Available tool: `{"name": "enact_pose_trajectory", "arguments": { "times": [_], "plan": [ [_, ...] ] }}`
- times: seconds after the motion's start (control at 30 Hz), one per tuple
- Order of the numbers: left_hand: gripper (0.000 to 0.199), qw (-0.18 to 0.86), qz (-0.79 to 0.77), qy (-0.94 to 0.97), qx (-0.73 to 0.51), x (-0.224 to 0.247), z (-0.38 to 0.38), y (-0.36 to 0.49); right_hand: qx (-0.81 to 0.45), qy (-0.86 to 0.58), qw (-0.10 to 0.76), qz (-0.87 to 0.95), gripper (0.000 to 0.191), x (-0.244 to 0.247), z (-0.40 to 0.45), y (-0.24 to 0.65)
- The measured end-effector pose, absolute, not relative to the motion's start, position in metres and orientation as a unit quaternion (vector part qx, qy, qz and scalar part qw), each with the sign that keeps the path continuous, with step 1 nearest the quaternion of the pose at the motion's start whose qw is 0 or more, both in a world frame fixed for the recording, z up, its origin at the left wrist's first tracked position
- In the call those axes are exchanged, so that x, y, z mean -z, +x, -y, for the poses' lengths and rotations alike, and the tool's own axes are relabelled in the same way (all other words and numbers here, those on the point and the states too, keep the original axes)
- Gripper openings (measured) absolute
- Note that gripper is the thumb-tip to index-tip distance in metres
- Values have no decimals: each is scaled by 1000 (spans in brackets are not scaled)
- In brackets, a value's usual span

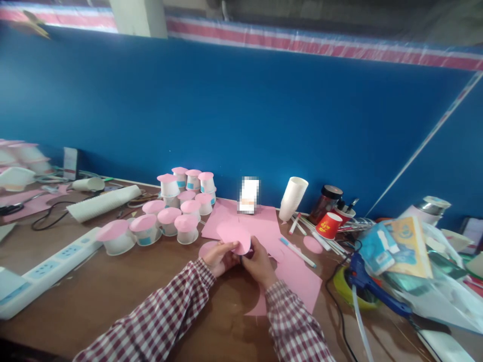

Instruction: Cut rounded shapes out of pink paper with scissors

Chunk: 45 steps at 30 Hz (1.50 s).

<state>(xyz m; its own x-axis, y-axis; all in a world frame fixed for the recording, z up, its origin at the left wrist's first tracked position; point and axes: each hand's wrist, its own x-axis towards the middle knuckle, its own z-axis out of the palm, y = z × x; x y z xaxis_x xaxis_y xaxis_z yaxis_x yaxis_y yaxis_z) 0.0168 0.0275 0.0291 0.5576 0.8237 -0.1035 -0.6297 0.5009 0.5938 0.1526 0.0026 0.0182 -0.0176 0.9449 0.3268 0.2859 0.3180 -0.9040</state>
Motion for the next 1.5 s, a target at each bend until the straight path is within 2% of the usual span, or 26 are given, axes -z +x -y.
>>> {"name": "enact_pose_trajectory", "arguments": {
  "times": [0.37,0.83,0.97,1.13,1.3,1.5],
  "plan": [
    [23,836,-193,258,-444,-34,-27,14,-365,-483,484,632,33,-15,-1,152],
    [26,831,-165,255,-466,-31,-29,16,-323,-487,532,613,43,-20,-3,153],
    [23,820,-192,254,-476,-36,-29,13,-340,-498,560,568,47,-16,-6,158],
    [22,786,-273,223,-509,-39,-34,9,-359,-499,606,504,43,-18,-6,160],
    [21,755,-316,223,-530,-37,-41,8,-389,-497,592,501,39,-24,0,152],
    [25,739,-325,216,-549,-40,-45,9,-385,-493,575,526,44,-24,4,148]
  ]
}}
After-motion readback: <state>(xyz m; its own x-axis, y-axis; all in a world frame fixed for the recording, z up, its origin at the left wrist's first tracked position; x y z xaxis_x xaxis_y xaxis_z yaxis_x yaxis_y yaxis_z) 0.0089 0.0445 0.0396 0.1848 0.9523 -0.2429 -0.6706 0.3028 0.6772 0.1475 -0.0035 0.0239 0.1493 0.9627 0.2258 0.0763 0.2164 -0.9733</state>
